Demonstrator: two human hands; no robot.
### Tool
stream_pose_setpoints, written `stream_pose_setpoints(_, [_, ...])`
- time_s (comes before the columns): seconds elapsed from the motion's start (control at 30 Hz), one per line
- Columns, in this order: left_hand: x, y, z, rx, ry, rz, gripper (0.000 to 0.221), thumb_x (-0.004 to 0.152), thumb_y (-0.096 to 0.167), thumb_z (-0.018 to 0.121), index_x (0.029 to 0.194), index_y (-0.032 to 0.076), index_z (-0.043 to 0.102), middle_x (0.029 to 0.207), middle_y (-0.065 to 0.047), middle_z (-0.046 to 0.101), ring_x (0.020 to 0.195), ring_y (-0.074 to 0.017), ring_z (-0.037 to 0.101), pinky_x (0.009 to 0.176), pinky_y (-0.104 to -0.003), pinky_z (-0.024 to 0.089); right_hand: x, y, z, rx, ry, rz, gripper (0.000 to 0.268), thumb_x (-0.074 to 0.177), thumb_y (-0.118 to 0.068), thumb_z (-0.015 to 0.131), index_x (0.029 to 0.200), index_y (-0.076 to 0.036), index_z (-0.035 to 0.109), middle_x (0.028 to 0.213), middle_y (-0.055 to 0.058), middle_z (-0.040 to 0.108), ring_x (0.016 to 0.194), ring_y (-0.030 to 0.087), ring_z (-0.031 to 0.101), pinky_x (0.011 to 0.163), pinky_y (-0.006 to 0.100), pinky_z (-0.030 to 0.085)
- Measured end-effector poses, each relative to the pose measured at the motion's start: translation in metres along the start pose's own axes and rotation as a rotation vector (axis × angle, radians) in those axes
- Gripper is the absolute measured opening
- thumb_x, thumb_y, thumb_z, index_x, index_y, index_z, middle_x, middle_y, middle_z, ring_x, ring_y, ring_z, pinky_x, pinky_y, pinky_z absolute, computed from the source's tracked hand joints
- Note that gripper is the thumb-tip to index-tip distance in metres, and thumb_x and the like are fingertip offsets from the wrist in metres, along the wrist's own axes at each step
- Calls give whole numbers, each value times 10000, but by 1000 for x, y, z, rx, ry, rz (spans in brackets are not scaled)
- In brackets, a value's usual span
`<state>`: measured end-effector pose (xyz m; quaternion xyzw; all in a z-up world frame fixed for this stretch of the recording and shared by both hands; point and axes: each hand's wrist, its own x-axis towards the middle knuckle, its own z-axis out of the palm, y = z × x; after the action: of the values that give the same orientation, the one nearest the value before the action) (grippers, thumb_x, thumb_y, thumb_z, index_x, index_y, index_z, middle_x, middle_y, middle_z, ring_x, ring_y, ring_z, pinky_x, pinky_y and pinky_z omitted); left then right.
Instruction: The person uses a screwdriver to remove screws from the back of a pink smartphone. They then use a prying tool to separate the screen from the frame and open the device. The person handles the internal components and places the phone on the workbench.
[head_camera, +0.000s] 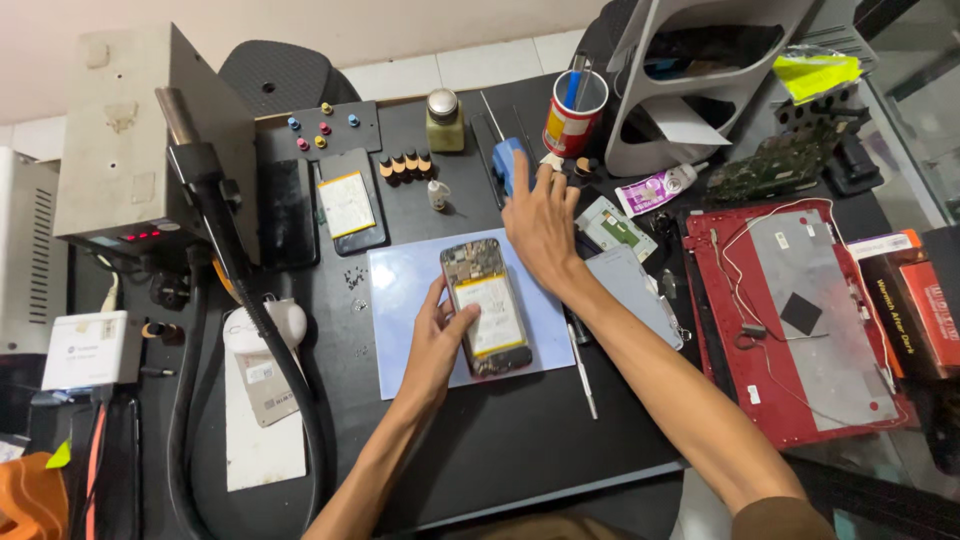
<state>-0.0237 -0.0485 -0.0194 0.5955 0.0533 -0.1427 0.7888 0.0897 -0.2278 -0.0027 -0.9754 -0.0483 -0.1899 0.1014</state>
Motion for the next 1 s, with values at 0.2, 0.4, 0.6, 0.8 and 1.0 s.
stream_pose_setpoints(0.2, [45,-7,18,-27,-29,35,507,966,72,607,1414,58,371,1144,-166,723,1010,-185,698,892,-348,575,-31,21,-48,269,13,-9,504,983,-217,609,1422,-15,462,1099,182,574,1009,339,554,873,517,370])
stream_pose_setpoints(0.4, [117,-19,36,-24,18,90,512,954,22,565,1429,64,378,1144,-166,718,999,-178,711,877,-318,578,-127,49,-119,368,104,120,446,1041,-213,534,1434,-15,461,1271,200,597,1137,352,587,955,490,356])
stream_pose_setpoints(0.6, [202,-15,60,147,133,303,492,931,18,571,1396,0,411,1107,-192,710,944,-220,709,820,-348,574,-189,46,-133,266,13,279,507,923,-190,624,1395,-53,499,1232,166,554,1148,335,548,928,481,345])
stream_pose_setpoints(0.8, [222,-9,71,457,301,288,395,910,69,600,1271,-35,481,1120,-240,720,1016,-324,725,911,-408,554,-192,53,-131,182,-21,293,530,874,-177,674,1375,-75,538,1147,149,521,1075,316,518,900,495,338])
stream_pose_setpoints(1.0, [218,-6,84,815,410,442,468,924,84,640,1309,-76,427,1238,-351,500,1115,-512,583,1004,-506,469,-192,61,-126,170,-59,330,522,883,-172,681,1386,-125,546,1124,155,506,1070,324,506,894,505,341])
